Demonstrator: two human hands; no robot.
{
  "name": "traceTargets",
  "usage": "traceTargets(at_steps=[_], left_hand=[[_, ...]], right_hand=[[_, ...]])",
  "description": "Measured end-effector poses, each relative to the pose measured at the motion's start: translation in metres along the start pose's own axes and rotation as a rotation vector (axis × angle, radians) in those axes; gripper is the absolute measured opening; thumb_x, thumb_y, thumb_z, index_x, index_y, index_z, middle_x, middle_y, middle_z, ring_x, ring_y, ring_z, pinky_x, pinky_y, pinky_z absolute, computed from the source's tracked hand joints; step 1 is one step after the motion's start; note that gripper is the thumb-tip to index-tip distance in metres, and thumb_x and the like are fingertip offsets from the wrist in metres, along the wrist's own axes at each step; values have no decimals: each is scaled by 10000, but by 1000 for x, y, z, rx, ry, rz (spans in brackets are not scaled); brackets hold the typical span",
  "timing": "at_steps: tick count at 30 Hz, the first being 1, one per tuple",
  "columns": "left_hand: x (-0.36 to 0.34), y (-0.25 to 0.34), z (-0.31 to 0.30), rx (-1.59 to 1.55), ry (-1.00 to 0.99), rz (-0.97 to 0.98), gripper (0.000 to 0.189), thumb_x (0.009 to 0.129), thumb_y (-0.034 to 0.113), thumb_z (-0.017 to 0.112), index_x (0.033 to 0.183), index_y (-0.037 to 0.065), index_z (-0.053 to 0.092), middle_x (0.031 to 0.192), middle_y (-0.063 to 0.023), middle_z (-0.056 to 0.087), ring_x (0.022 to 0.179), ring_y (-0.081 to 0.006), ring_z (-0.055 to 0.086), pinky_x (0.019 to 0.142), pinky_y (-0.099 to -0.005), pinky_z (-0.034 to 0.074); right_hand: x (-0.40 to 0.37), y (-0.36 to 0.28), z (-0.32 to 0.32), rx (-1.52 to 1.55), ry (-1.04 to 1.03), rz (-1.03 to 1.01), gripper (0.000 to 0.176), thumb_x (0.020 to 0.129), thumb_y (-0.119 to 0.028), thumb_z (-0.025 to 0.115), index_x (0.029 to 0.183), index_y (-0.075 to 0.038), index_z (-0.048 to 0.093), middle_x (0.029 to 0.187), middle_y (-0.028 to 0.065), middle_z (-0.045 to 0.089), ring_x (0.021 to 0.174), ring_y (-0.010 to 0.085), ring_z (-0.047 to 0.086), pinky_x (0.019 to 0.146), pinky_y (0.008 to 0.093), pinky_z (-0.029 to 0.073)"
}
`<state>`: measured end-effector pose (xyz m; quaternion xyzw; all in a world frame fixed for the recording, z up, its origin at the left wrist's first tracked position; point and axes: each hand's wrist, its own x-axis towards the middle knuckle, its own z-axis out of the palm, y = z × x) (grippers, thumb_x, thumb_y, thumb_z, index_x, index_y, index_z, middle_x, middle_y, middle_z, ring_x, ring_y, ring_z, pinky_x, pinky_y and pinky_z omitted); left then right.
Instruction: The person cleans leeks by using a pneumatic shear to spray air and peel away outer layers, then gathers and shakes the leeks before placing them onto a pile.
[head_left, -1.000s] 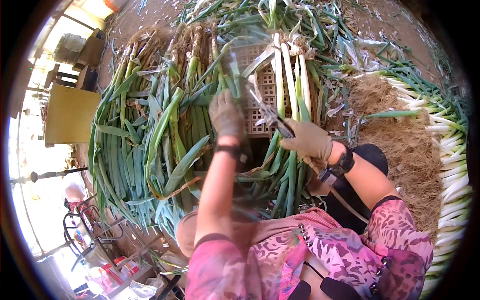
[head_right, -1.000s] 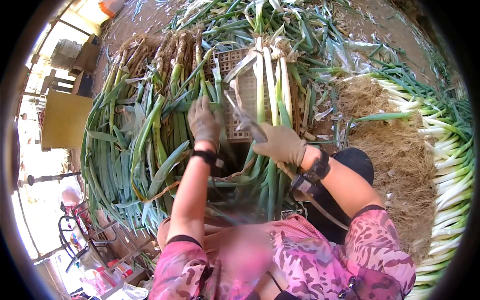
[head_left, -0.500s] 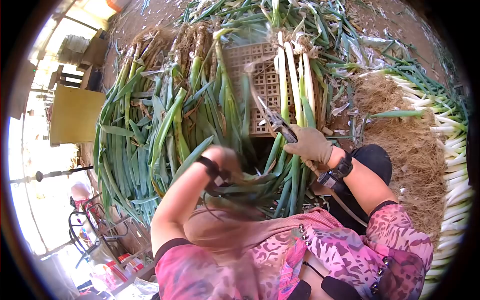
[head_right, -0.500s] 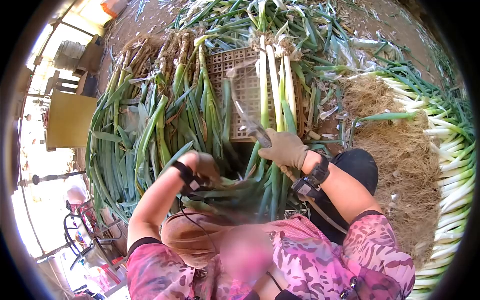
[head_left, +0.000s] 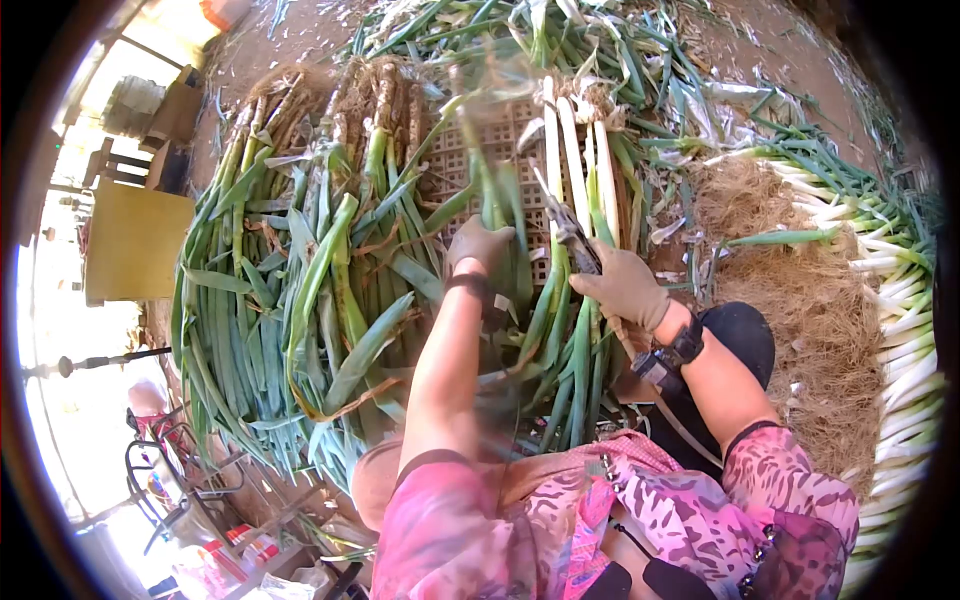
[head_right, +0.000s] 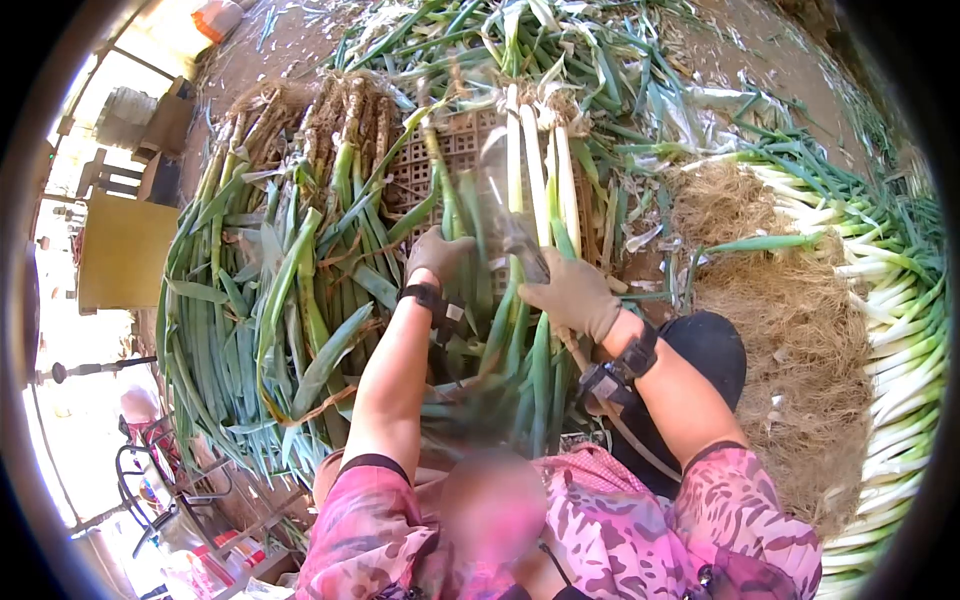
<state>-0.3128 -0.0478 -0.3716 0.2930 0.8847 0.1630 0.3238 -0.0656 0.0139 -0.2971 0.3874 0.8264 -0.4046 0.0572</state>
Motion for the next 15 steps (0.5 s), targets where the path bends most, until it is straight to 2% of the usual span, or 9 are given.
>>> traceTargets(at_steps=[2, 5, 6, 7, 9, 12, 15], left_hand=[[-10, -9, 4, -115, -17, 60, 638, 741, 485, 744, 1175, 22, 680, 1110, -189, 722, 1004, -307, 707, 894, -399, 541], [-25, -21, 1, -199, -155, 45, 549, 769, 438, 765, 1119, 18, 713, 1017, -181, 739, 923, -284, 719, 838, -380, 548], [-24, -29, 5, -293, -170, 59, 542, 771, 422, 768, 1121, 12, 713, 1001, -180, 740, 901, -271, 720, 818, -372, 552], [-23, -39, 13, -386, -187, 71, 535, 773, 406, 772, 1124, 6, 712, 986, -178, 740, 878, -258, 722, 798, -364, 555], [-24, -50, 21, -515, -218, 77, 502, 788, 345, 776, 1132, -15, 708, 958, -167, 743, 842, -235, 723, 763, -350, 561], [-25, -55, 32, -619, -261, 46, 402, 860, 241, 765, 1131, -37, 663, 953, -99, 716, 774, -163, 682, 689, -300, 560], [-37, -51, 32, -669, -273, 4, 389, 885, 260, 744, 1125, -37, 666, 955, -89, 715, 776, -148, 676, 697, -288, 555]], right_hand=[[1, -4, -7, 54, -120, 32, 555, 841, -421, 669, 1206, -12, 581, 920, 264, 687, 884, 407, 679, 791, 462, 530], [-21, -2, 15, -9, -171, -104, 528, 830, -430, 659, 1139, -10, 574, 842, 259, 666, 813, 435, 660, 741, 485, 515], [-28, 1, 23, -39, -175, -169, 526, 829, -431, 657, 1134, -12, 573, 833, 261, 661, 803, 441, 654, 732, 490, 511], [-38, -8, 19, -68, -179, -145, 506, 825, -430, 653, 1100, -13, 576, 841, 245, 684, 830, 412, 677, 766, 483, 528], [-52, -7, 21, -31, -149, -126, 513, 822, -428, 657, 1117, -16, 571, 861, 239, 687, 847, 416, 676, 777, 484, 526], [-59, -9, 24, -56, -121, -90, 506, 821, -423, 662, 1118, -24, 566, 912, 233, 691, 878, 414, 675, 795, 485, 521], [-38, -13, 21, -109, -70, -72, 478, 831, -422, 647, 1079, -21, 571, 895, 227, 697, 873, 404, 683, 794, 483, 525]])
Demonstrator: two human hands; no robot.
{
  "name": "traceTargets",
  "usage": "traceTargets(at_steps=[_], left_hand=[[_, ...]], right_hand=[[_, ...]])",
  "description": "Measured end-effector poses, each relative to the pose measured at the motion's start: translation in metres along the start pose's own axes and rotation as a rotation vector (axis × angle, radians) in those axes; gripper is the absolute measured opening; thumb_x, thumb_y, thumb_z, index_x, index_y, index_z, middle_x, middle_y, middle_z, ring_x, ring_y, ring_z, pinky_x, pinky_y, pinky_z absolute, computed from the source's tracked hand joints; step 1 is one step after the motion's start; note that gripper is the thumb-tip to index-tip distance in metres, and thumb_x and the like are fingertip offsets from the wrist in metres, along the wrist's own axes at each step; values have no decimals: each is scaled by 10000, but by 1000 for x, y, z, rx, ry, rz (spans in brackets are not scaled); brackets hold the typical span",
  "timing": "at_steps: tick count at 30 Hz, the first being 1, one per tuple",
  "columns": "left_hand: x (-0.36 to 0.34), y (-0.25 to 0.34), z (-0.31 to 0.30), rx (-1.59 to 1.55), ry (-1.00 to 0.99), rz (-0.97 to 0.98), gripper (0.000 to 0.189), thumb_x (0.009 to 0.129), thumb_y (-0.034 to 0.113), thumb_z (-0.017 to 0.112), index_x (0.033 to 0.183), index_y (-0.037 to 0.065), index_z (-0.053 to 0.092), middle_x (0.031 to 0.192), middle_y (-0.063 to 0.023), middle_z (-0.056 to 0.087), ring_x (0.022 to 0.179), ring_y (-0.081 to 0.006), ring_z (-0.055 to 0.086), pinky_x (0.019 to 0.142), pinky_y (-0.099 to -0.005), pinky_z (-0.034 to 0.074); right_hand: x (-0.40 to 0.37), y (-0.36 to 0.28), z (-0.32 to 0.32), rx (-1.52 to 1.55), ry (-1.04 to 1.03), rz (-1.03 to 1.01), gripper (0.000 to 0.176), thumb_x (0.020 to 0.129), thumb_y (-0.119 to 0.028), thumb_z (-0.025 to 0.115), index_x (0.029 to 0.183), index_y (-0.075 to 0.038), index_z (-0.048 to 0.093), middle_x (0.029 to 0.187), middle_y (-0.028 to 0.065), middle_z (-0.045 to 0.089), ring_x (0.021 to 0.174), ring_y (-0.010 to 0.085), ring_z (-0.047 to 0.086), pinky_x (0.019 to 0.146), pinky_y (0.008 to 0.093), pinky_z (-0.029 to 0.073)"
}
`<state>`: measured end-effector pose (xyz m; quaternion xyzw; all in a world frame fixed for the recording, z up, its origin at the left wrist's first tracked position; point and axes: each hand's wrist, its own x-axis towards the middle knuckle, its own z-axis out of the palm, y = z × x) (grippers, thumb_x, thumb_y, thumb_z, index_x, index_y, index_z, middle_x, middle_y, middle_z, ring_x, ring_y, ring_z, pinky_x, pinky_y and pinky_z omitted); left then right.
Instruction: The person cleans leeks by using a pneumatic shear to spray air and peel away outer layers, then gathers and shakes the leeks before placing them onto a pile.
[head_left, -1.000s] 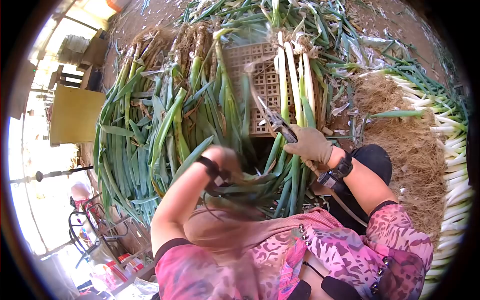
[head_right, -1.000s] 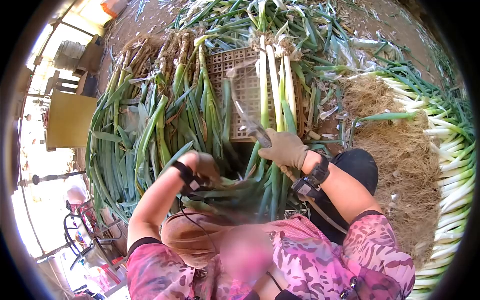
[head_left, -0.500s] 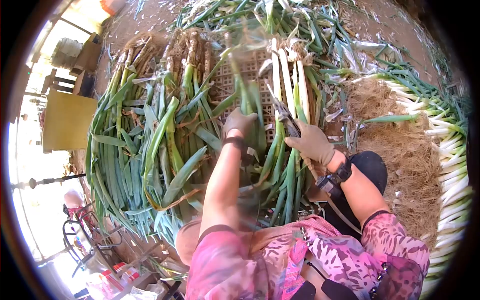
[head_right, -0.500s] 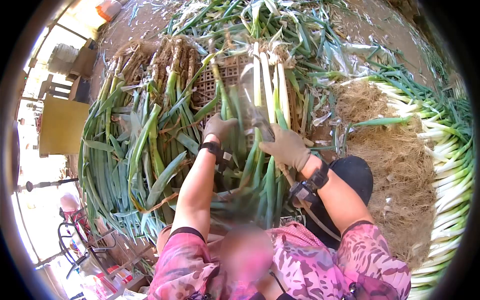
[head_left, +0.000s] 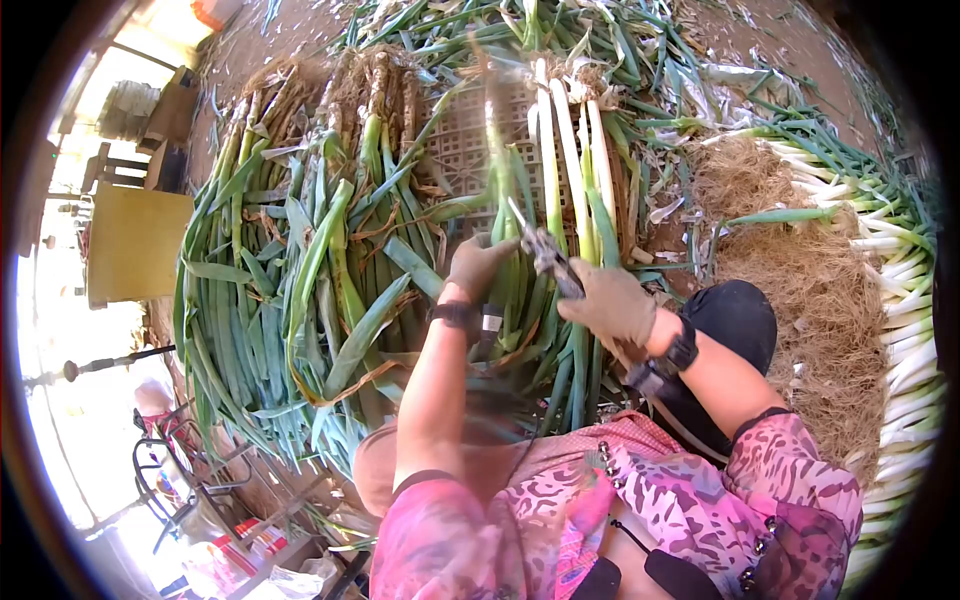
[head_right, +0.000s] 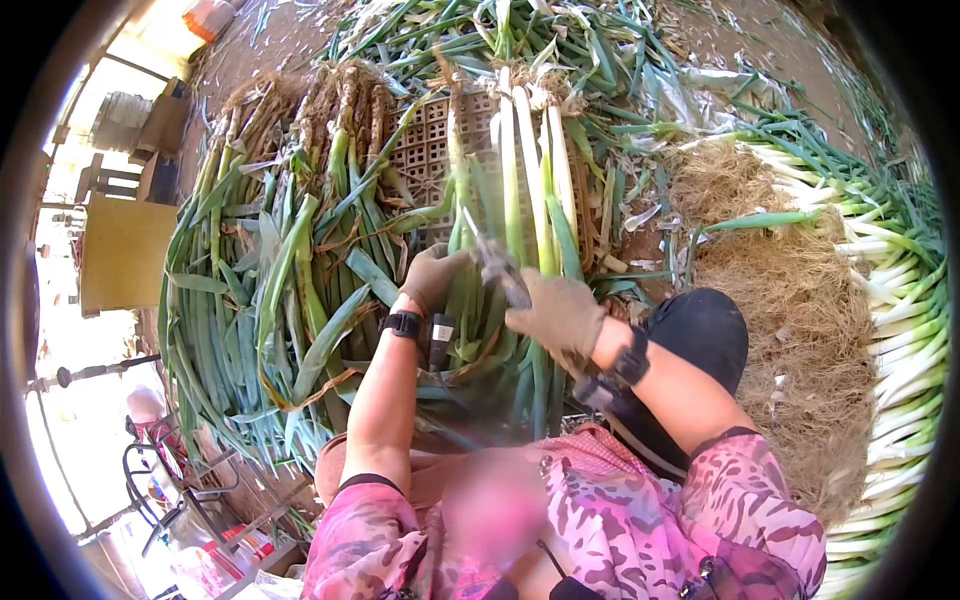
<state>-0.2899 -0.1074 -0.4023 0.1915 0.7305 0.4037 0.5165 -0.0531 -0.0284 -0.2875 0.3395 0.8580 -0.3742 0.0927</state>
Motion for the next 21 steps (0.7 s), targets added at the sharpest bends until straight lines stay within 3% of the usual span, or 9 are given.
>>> traceTargets(at_steps=[4, 7, 9, 12, 16, 19, 21], left_hand=[[-8, -4, 1, -27, -7, 39, 409, 922, 311, 703, 1125, -42, 664, 962, -86, 713, 791, -130, 667, 712, -268, 543], [-7, -14, -1, -21, 15, 73, 494, 922, 394, 682, 1176, -29, 690, 1013, -125, 734, 885, -157, 681, 792, -298, 527], [-2, -21, -5, -32, -5, 83, 496, 939, 396, 660, 1171, -41, 684, 1006, -112, 728, 884, -151, 667, 792, -292, 517], [-3, -33, -6, -141, -75, 43, 501, 954, 404, 642, 1161, -51, 676, 985, -84, 710, 862, -138, 639, 778, -281, 504], [-26, -33, 1, -383, -142, -12, 493, 968, 413, 632, 1142, -47, 669, 950, -44, 683, 821, -117, 603, 751, -266, 490], [-34, -30, 9, -274, -78, 34, 436, 988, 370, 630, 1154, -33, 646, 959, -37, 681, 795, -104, 625, 716, -252, 516], [-40, -26, 13, -274, -90, 27, 453, 981, 384, 633, 1151, -35, 653, 963, -43, 685, 820, -106, 624, 748, -255, 510]], right_hand=[[33, -1, -9, 4, 43, 115, 480, 837, -425, 661, 1061, -9, 580, 827, 228, 694, 844, 406, 684, 780, 488, 525], [15, 3, 3, -5, 47, -17, 485, 828, -423, 666, 1100, -32, 572, 786, 245, 662, 775, 444, 659, 707, 512, 515], [-9, -2, 8, -2, -37, -25, 458, 829, -402, 665, 1085, -39, 552, 795, 241, 662, 781, 449, 657, 715, 517, 513], [-9, -1, 16, -30, 42, -44, 463, 835, -404, 661, 1097, -38, 556, 829, 238, 675, 810, 434, 667, 748, 511, 520], [41, -24, -23, -27, 11, 14, 467, 848, -404, 658, 1127, -37, 576, 849, 215, 692, 818, 382, 690, 765, 469, 537], [103, -10, -27, -59, 55, 59, 450, 865, -418, 647, 1090, -31, 609, 845, 185, 705, 804, 330, 703, 766, 428, 549], [124, -9, -34, -31, 67, 85, 510, 839, -431, 638, 1126, -9, 621, 937, 203, 709, 881, 340, 701, 814, 423, 539]])
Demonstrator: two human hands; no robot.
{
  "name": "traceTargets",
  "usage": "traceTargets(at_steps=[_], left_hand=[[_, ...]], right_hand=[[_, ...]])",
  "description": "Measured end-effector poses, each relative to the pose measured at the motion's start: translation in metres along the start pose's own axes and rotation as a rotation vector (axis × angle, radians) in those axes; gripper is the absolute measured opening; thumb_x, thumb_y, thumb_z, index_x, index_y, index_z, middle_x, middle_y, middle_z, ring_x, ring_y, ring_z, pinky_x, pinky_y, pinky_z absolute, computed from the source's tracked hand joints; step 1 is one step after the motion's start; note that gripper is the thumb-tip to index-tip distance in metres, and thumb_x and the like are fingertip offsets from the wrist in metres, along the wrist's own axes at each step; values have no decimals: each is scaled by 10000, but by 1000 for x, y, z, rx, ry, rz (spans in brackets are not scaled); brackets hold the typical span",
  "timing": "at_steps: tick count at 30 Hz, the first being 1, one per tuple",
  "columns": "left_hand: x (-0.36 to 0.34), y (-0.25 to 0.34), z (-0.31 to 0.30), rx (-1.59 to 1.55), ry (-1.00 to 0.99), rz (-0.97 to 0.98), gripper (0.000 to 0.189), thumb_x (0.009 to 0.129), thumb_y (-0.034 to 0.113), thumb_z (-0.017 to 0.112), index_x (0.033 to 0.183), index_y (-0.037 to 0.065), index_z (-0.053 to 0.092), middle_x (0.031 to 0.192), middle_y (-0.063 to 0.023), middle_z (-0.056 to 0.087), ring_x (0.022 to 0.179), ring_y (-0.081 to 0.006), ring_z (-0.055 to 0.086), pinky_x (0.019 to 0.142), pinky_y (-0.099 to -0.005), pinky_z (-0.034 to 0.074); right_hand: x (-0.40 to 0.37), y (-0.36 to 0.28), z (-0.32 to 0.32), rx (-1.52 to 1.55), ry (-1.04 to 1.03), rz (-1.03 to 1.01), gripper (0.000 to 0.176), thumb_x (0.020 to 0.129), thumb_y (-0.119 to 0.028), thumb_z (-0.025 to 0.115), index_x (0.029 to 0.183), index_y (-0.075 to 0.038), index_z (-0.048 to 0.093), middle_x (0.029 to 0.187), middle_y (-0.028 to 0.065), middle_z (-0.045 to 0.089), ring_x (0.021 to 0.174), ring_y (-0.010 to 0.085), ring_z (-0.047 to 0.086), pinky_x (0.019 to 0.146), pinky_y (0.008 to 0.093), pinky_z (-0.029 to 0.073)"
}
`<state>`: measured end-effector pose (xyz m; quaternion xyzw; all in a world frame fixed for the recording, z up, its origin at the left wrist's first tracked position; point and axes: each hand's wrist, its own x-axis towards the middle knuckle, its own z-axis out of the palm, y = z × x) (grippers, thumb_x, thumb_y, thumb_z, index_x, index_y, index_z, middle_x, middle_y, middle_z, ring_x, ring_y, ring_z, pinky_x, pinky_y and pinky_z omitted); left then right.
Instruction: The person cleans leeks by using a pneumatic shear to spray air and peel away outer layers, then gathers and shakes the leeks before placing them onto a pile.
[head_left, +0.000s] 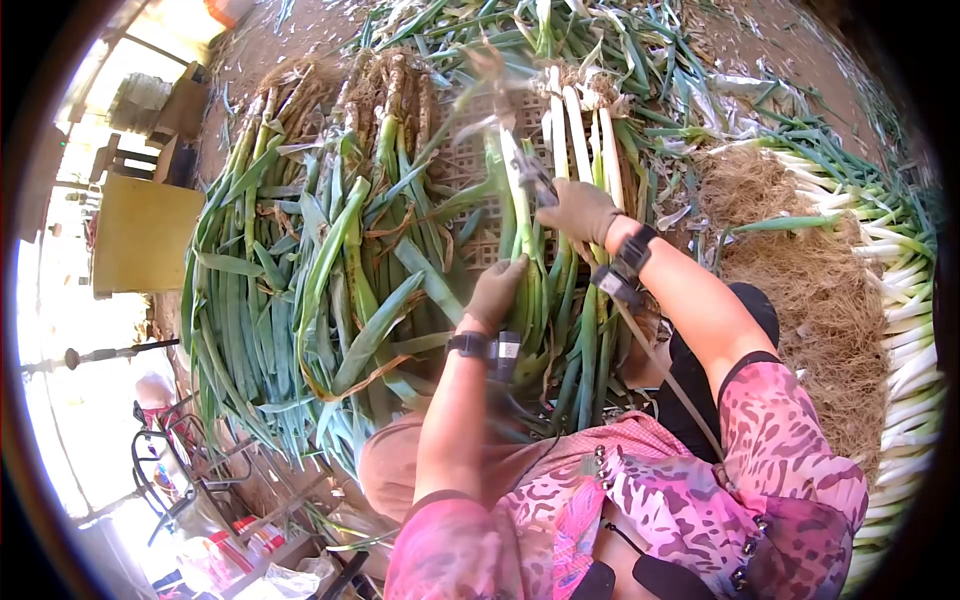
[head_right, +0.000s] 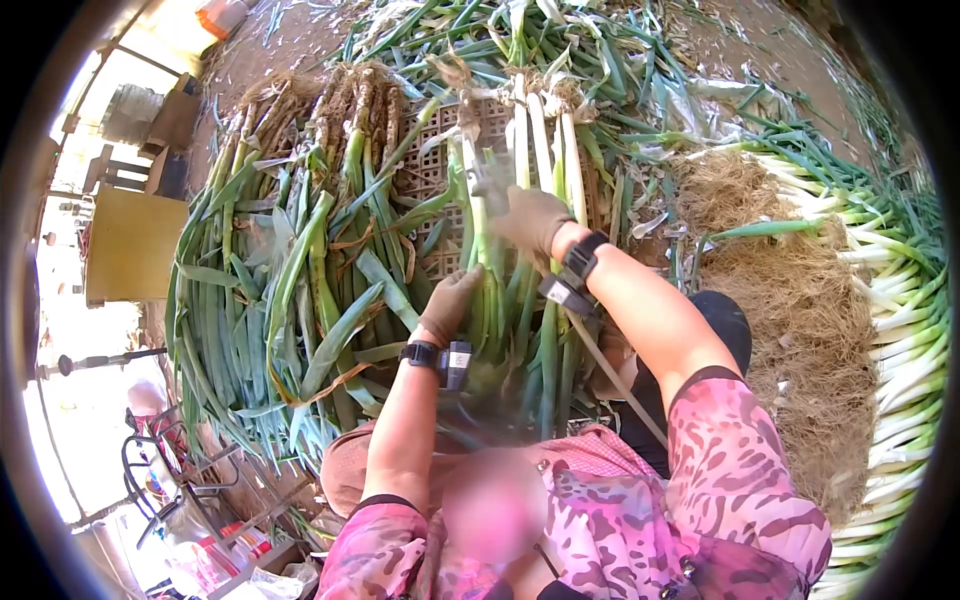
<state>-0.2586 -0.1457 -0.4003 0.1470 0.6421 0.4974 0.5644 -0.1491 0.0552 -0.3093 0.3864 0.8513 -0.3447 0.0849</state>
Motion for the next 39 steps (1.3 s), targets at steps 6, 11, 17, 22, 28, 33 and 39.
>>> traceTargets(at_steps=[6, 11, 17, 22, 28, 33, 39], left_hand=[[-3, -17, 12, -20, -57, 1, 452, 981, 390, 632, 1134, -34, 661, 934, -64, 698, 793, -114, 623, 736, -271, 509], [-6, -37, 34, 100, -87, 2, 386, 978, 344, 648, 1127, -12, 660, 932, -10, 675, 789, -77, 602, 724, -245, 505], [-15, -30, 17, -337, -259, -152, 424, 1030, 363, 558, 1237, -3, 616, 1027, -70, 693, 878, -162, 661, 811, -317, 542], [-16, -35, 11, -519, -332, -192, 437, 1055, 372, 489, 1291, 17, 582, 1099, -87, 686, 904, -204, 687, 850, -347, 561], [-18, -37, 14, -480, -324, -148, 444, 1047, 387, 507, 1289, 25, 593, 1094, -76, 688, 914, -179, 679, 844, -332, 556], [-14, -41, 20, -322, -241, -87, 445, 1032, 404, 547, 1218, 10, 635, 1046, -43, 687, 889, -118, 645, 833, -277, 522], [-23, -34, 31, -227, -191, -91, 452, 1012, 419, 588, 1162, -3, 650, 979, -12, 676, 840, -86, 605, 784, -252, 499]], right_hand=[[-19, -4, -4, -115, -96, 39, 626, 781, -453, 639, 1217, -4, 616, 1116, 235, 696, 1028, 367, 682, 923, 428, 504], [-5, 8, -5, -89, 28, 80, 614, 816, -471, 642, 1207, 2, 628, 1070, 228, 714, 1028, 362, 691, 912, 418, 522], [-3, 8, 6, -134, 101, 73, 566, 830, -443, 658, 1197, -18, 587, 981, 227, 713, 966, 389, 686, 859, 458, 529], [-13, 15, 1, -127, 116, 146, 616, 803, -429, 661, 1238, 0, 582, 1115, 231, 700, 1048, 361, 683, 915, 430, 519], [1, 12, -1, -177, 60, 112, 574, 822, -436, 639, 1208, -15, 583, 1067, 216, 709, 1025, 357, 686, 892, 436, 520], [9, 16, -1, -232, 159, 55, 509, 823, -421, 673, 1147, -36, 597, 956, 175, 724, 941, 354, 701, 845, 445, 533], [17, 17, -12, -245, 112, 136, 569, 850, -456, 629, 1178, 7, 595, 1018, 198, 729, 983, 328, 709, 853, 422, 538]])
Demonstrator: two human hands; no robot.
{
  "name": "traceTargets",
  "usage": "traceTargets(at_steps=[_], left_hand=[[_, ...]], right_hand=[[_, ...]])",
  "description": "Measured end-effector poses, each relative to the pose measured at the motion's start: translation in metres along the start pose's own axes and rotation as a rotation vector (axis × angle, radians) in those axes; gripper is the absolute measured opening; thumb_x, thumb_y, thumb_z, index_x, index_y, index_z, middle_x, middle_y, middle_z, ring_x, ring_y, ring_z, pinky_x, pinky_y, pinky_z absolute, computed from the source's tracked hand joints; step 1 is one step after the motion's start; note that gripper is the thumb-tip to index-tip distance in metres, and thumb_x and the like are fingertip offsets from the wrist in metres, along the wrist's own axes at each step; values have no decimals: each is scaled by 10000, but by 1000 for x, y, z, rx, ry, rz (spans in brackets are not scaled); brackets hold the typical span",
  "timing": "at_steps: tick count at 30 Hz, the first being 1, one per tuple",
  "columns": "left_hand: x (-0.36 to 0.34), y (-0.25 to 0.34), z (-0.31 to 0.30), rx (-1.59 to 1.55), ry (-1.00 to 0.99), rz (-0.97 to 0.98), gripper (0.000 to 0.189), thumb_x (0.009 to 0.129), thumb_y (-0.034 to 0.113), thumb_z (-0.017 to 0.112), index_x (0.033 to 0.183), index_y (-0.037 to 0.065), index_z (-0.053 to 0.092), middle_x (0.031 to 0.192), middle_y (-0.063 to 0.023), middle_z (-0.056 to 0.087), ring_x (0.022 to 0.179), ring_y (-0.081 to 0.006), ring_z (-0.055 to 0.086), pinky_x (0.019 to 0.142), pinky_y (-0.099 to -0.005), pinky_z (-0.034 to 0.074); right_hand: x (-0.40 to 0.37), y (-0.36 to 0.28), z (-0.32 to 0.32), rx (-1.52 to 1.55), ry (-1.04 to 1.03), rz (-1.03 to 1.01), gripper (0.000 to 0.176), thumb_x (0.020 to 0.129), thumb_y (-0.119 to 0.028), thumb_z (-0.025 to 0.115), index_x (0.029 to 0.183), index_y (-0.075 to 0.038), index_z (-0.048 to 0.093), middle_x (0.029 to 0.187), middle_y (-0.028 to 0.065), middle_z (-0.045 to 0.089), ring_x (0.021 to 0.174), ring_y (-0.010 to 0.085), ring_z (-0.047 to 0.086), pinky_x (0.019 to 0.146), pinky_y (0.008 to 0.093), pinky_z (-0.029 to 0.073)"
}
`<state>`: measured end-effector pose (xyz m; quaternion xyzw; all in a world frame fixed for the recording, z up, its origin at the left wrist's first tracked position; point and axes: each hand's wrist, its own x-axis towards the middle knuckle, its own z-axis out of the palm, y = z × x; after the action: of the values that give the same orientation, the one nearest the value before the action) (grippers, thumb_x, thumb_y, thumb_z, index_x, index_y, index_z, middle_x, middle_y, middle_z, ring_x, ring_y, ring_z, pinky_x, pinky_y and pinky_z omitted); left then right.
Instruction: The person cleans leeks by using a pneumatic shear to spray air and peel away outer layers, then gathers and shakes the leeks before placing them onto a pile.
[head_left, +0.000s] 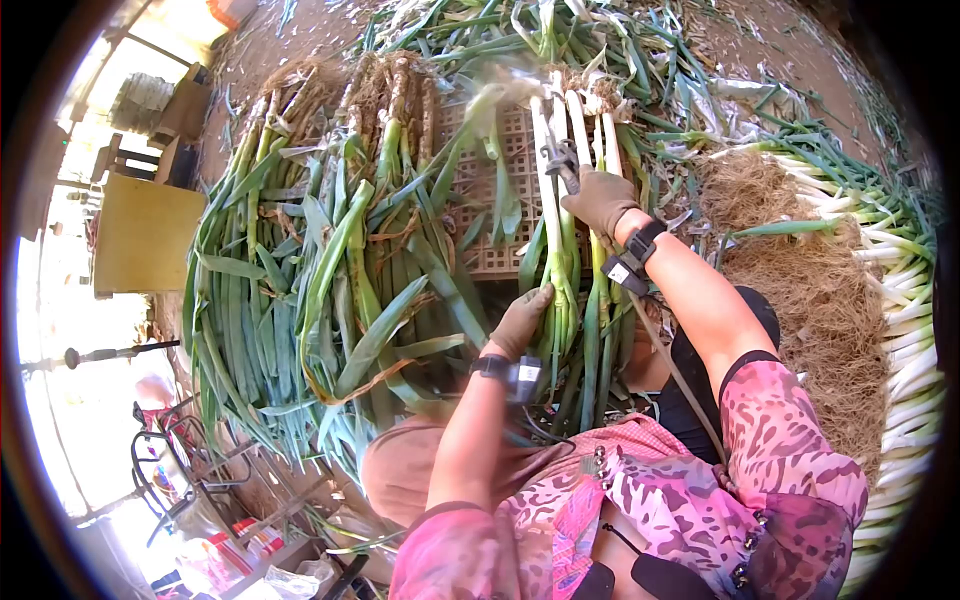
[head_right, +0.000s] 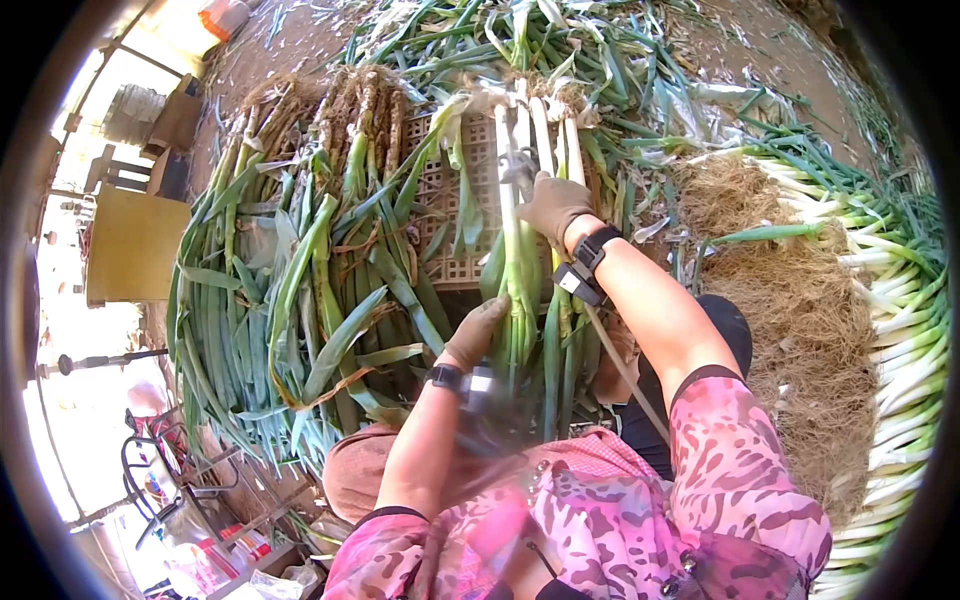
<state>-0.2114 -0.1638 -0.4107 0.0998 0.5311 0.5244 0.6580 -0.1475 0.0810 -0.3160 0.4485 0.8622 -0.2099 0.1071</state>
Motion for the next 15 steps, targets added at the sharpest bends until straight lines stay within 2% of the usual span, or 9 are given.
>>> traceTargets(at_steps=[4, 5, 7, 8, 9, 11, 13, 14, 15], left_hand=[[8, -8, 7, 179, 89, 66, 452, 1003, 405, 602, 1133, -25, 652, 965, -18, 673, 828, -90, 598, 777, -264, 502], [9, -11, 12, 437, 176, 166, 476, 985, 430, 595, 1132, -18, 654, 970, -102, 715, 858, -204, 669, 806, -339, 518], [1, 5, 29, 847, 307, 164, 507, 958, 474, 583, 1151, 11, 659, 1007, -213, 717, 957, -359, 686, 845, -424, 514], [-4, 16, 32, 891, 271, 118, 539, 934, 516, 572, 1166, 38, 661, 1045, -263, 686, 1033, -427, 643, 878, -472, 503], [-9, 32, 31, 1050, 271, 135, 531, 933, 510, 577, 1123, 24, 676, 1046, -256, 694, 1013, -415, 658, 878, -462, 512], [-18, 70, 14, 1088, 335, 237, 446, 922, 434, 606, 1084, 29, 697, 1043, -248, 697, 1016, -411, 659, 877, -456, 519], [-22, 114, -28, 1098, 727, 646, 330, 891, 340, 653, 999, 38, 729, 988, -202, 710, 976, -364, 676, 858, -419, 525], [-39, 152, -44, 1140, 818, 565, 302, 869, 288, 675, 1051, 53, 725, 1011, -196, 713, 982, -359, 682, 877, -410, 536], [-61, 181, -54, 1373, 1140, 504, 366, 852, 288, 697, 1155, 81, 696, 1111, -189, 698, 1008, -354, 672, 892, -426, 536]], right_hand=[[-6, -5, 8, -74, -53, -143, 581, 849, -480, 633, 1184, -5, 625, 1074, 198, 719, 1001, 347, 699, 884, 423, 535], [-6, -3, 8, -18, -70, -118, 582, 844, -481, 635, 1176, -2, 631, 1075, 203, 717, 1005, 350, 697, 889, 424, 533], [-11, -6, 3, 91, -113, -79, 585, 835, -483, 639, 1161, 2, 643, 1078, 213, 714, 1012, 356, 693, 897, 427, 530], [-17, -8, -4, 153, -134, 8, 570, 825, -476, 637, 1143, -3, 654, 1069, 226, 710, 1021, 357, 689, 898, 434, 528], [-14, -4, 6, 167, -94, 15, 557, 818, -470, 636, 1136, -14, 652, 1052, 230, 711, 1015, 366, 688, 891, 441, 526], [-19, 0, 18, 103, -86, 10, 555, 818, -472, 640, 1142, -21, 639, 1055, 227, 710, 1009, 375, 686, 892, 446, 525], [-33, 5, 17, 61, -154, 5, 577, 816, -482, 651, 1164, -23, 620, 1074, 222, 708, 1016, 383, 683, 897, 452, 524], [-38, 10, 22, 42, -144, -16, 578, 822, -493, 657, 1158, -25, 612, 1071, 214, 708, 1013, 379, 683, 894, 452, 527], [-46, 11, 22, 36, -141, -23, 573, 825, -491, 658, 1155, -25, 612, 1064, 213, 709, 1011, 380, 683, 891, 450, 528]])
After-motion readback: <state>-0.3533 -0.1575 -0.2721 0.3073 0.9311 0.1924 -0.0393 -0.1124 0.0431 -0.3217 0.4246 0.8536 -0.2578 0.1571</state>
